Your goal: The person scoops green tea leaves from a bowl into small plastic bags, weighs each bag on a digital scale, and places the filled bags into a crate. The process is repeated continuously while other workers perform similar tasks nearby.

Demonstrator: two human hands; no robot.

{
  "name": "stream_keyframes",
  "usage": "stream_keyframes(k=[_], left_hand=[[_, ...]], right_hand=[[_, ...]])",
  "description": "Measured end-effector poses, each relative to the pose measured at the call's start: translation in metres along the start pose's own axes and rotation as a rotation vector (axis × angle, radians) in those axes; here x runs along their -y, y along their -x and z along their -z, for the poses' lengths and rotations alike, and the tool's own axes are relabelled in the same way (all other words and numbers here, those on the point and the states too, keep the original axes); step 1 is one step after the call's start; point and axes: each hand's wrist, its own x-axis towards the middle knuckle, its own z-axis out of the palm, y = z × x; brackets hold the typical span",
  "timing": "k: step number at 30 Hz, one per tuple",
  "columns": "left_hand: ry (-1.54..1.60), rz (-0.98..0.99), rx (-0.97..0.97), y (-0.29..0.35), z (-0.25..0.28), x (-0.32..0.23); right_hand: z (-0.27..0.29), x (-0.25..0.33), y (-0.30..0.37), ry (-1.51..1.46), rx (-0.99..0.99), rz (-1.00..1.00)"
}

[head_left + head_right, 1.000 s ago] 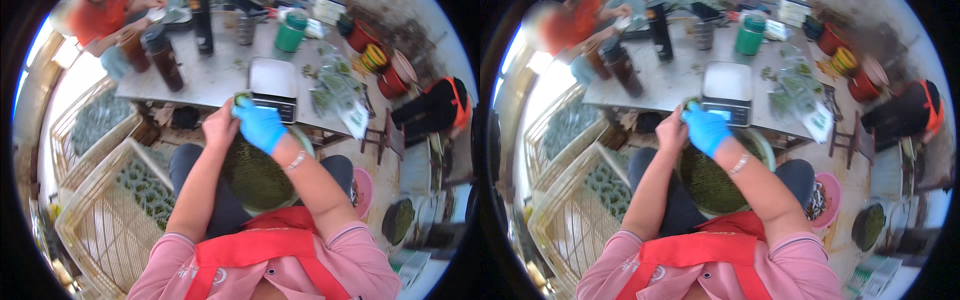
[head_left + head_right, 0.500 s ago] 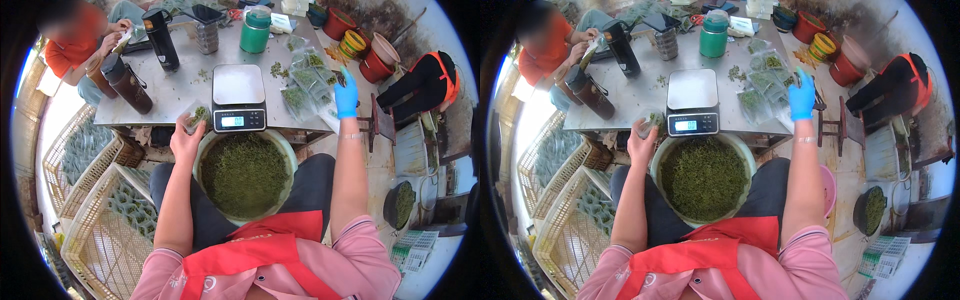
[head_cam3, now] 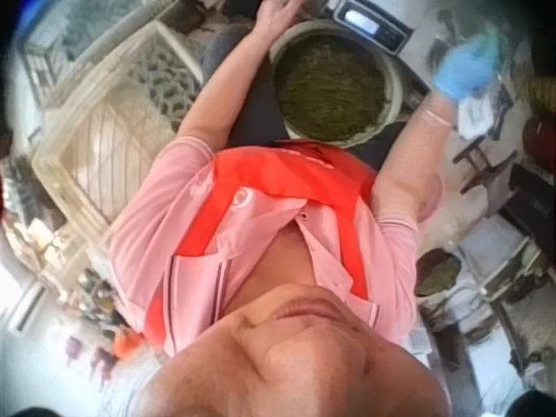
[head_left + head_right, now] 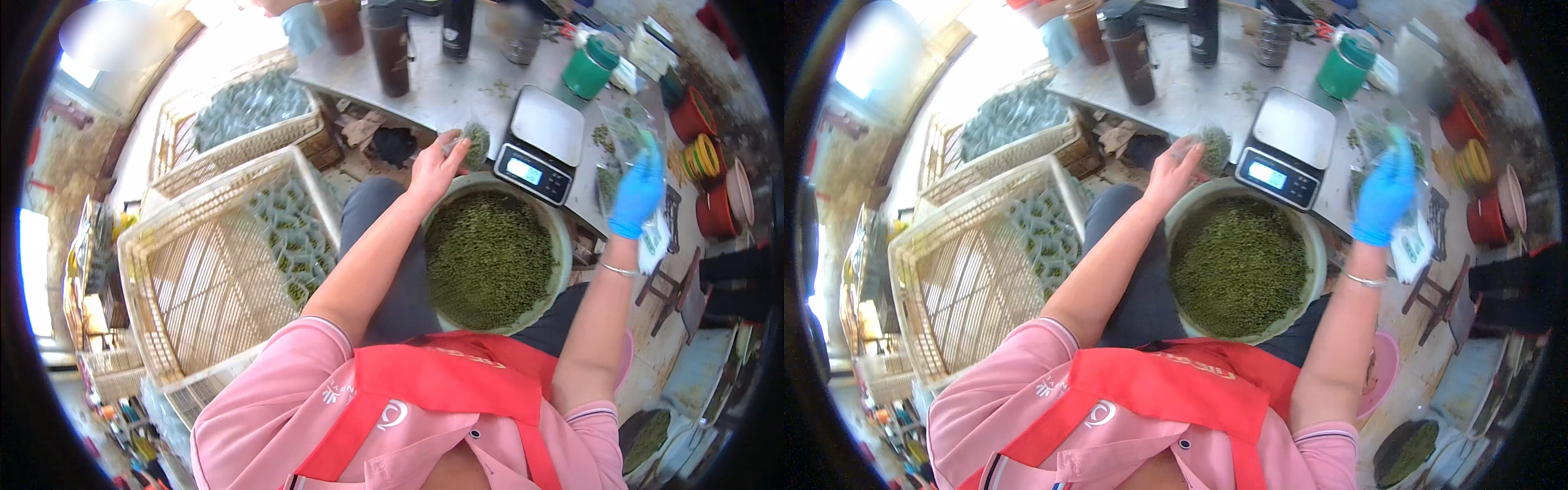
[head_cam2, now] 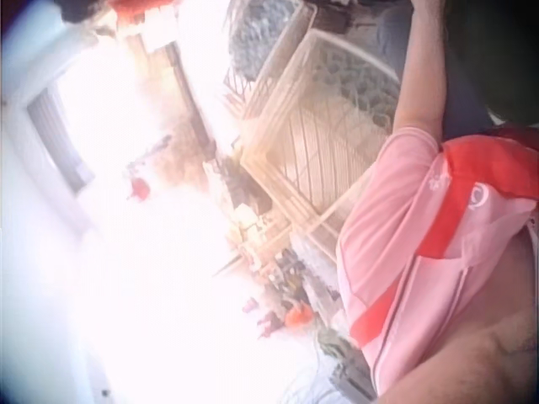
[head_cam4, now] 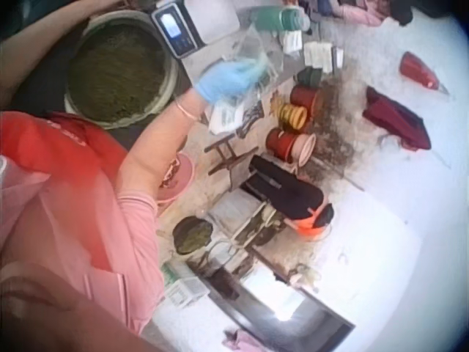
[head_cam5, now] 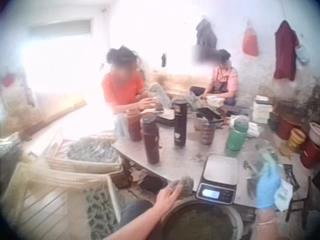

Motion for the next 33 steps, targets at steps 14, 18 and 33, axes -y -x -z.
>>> stream_keyframes(k=[14, 18, 33], left_hand=[[-0.645, 0.322, -0.8, 0.184, 0.352, 0.059], [-0.621, 0.516, -0.818, 0.174, 0.374, 0.105], [-0.448, -0.052, -0.719, 0.136, 0.332, 0.078]], right_hand=[[-0.001, -0.018, 0.129, -0.224, 0.49, -0.213], [-0.004, -0.008, 0.16, -0.285, 0.666, -0.224], [-0.028, 0.012, 0.209, 0.04, 0.89, -0.332]])
